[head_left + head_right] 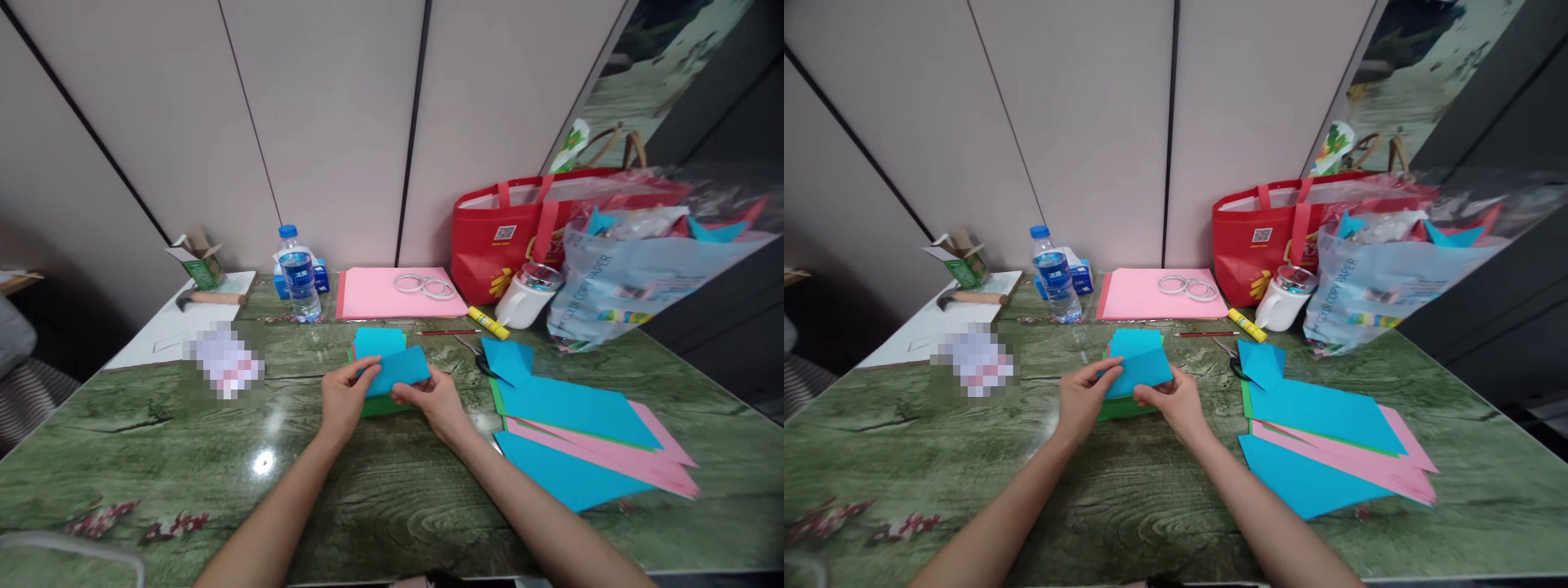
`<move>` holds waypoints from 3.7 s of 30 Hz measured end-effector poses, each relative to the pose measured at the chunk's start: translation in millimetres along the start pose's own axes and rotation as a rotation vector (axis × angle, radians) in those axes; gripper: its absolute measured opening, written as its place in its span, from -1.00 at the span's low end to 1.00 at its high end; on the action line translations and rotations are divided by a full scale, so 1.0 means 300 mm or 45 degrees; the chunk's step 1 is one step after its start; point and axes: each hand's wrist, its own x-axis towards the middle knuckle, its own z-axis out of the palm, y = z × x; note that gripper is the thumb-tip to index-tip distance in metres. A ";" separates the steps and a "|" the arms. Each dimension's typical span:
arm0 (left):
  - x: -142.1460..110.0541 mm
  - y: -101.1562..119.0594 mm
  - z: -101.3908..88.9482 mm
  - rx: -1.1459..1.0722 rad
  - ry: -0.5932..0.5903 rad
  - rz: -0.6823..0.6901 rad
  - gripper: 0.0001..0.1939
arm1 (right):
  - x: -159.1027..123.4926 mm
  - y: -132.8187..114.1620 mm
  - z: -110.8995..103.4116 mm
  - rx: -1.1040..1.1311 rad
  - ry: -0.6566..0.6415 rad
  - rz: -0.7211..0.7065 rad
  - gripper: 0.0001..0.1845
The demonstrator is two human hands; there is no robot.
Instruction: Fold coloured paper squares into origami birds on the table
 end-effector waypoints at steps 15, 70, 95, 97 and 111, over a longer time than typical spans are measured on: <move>-0.045 -0.013 0.046 -0.178 0.173 -0.074 -0.74 | -0.018 0.008 0.040 0.178 0.068 0.016 -0.65; 0.071 -0.013 -0.032 -0.380 0.025 -0.451 -0.64 | 0.062 -0.034 -0.080 -0.567 0.045 -0.250 -0.64; 0.151 -0.068 -0.203 1.460 0.011 0.247 -0.68 | 0.131 0.086 -0.112 -1.422 -0.103 -0.717 -0.70; 0.142 -0.068 -0.202 1.606 -0.091 0.204 -0.70 | 0.127 0.077 -0.118 -1.408 -0.072 -0.693 -0.66; 0.102 -0.093 -0.116 1.113 -0.297 0.399 -0.95 | 0.119 0.072 -0.121 -1.087 -0.044 -0.749 -0.81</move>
